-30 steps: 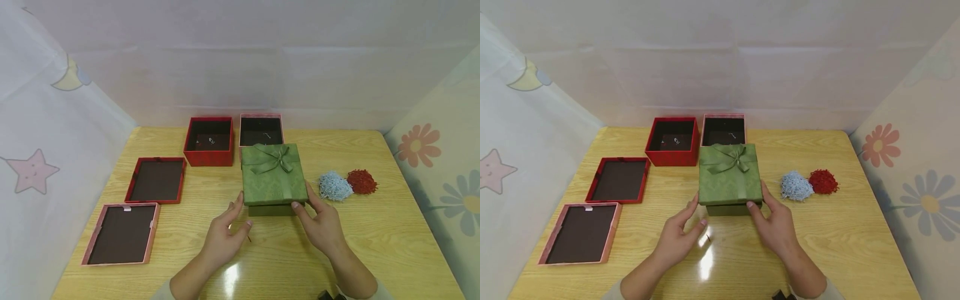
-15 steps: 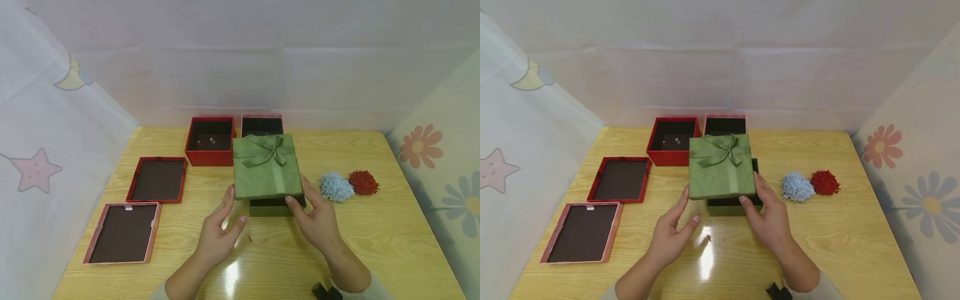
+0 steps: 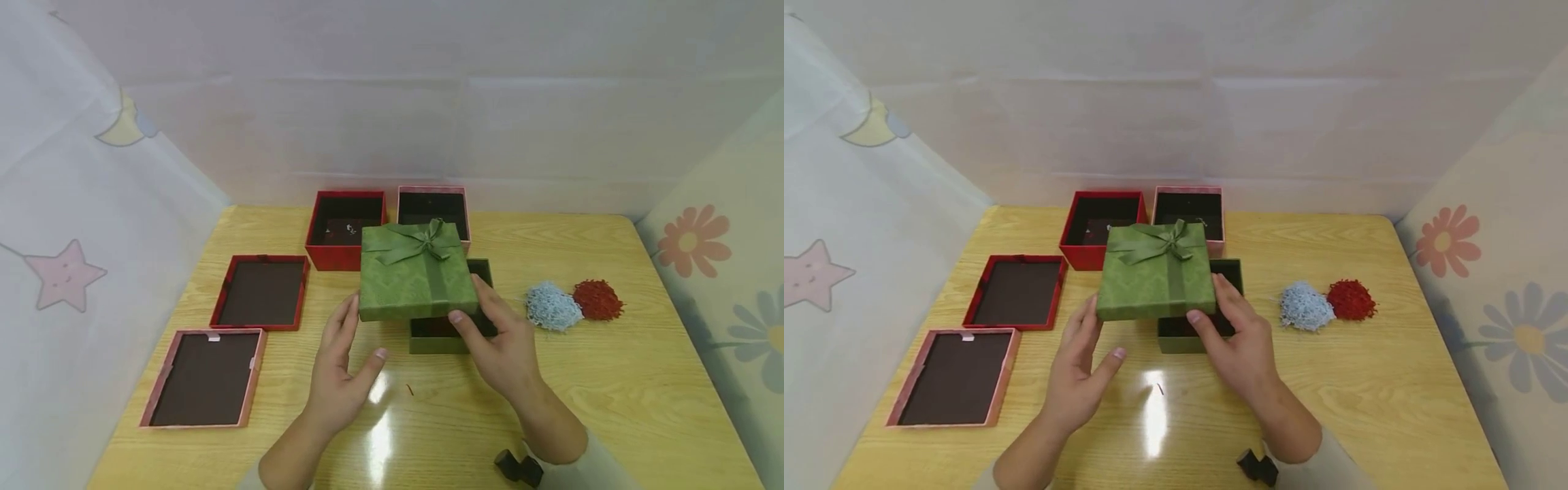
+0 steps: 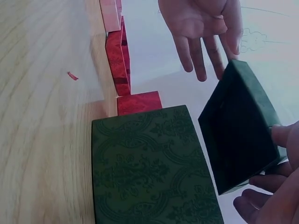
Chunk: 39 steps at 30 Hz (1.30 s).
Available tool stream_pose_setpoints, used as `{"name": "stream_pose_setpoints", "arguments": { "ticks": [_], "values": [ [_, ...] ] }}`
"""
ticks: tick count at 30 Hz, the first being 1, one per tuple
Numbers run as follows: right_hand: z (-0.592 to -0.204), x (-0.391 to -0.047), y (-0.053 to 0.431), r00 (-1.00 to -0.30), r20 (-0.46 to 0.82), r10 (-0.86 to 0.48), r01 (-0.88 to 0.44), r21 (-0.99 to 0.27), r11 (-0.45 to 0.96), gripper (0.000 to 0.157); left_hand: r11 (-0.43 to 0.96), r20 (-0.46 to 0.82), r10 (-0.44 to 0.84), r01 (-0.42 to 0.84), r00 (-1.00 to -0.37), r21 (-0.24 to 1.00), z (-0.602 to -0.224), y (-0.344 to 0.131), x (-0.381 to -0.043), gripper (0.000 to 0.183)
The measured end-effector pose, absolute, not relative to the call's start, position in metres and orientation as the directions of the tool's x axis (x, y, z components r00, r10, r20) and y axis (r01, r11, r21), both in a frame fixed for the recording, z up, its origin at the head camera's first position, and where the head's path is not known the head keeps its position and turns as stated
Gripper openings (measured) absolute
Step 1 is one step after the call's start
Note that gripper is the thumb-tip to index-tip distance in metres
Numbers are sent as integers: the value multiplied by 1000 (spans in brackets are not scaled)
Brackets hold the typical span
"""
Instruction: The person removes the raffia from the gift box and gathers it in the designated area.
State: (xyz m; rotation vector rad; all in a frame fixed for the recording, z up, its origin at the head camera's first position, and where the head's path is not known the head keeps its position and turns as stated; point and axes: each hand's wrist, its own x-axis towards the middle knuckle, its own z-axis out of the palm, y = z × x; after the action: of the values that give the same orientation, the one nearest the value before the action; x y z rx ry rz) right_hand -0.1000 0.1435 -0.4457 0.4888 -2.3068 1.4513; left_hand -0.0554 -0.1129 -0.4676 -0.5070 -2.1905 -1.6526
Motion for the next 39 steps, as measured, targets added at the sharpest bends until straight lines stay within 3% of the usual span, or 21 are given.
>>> {"name": "stream_pose_setpoints", "arguments": {
  "ticks": [15,30,39],
  "values": [
    [-445,-100,122,-885,449,-122,-466,-859,214,58,145,664,12,658,-748,739,-469,-132,-65,87],
    [-445,-97,102,-852,471,-230,-511,-843,168,63,40,730,-51,729,-681,683,-469,-154,-68,83],
    [-448,-93,93,-854,452,-259,-507,-835,214,61,-33,751,-109,757,-651,652,-467,-165,-67,78]
  ]
}}
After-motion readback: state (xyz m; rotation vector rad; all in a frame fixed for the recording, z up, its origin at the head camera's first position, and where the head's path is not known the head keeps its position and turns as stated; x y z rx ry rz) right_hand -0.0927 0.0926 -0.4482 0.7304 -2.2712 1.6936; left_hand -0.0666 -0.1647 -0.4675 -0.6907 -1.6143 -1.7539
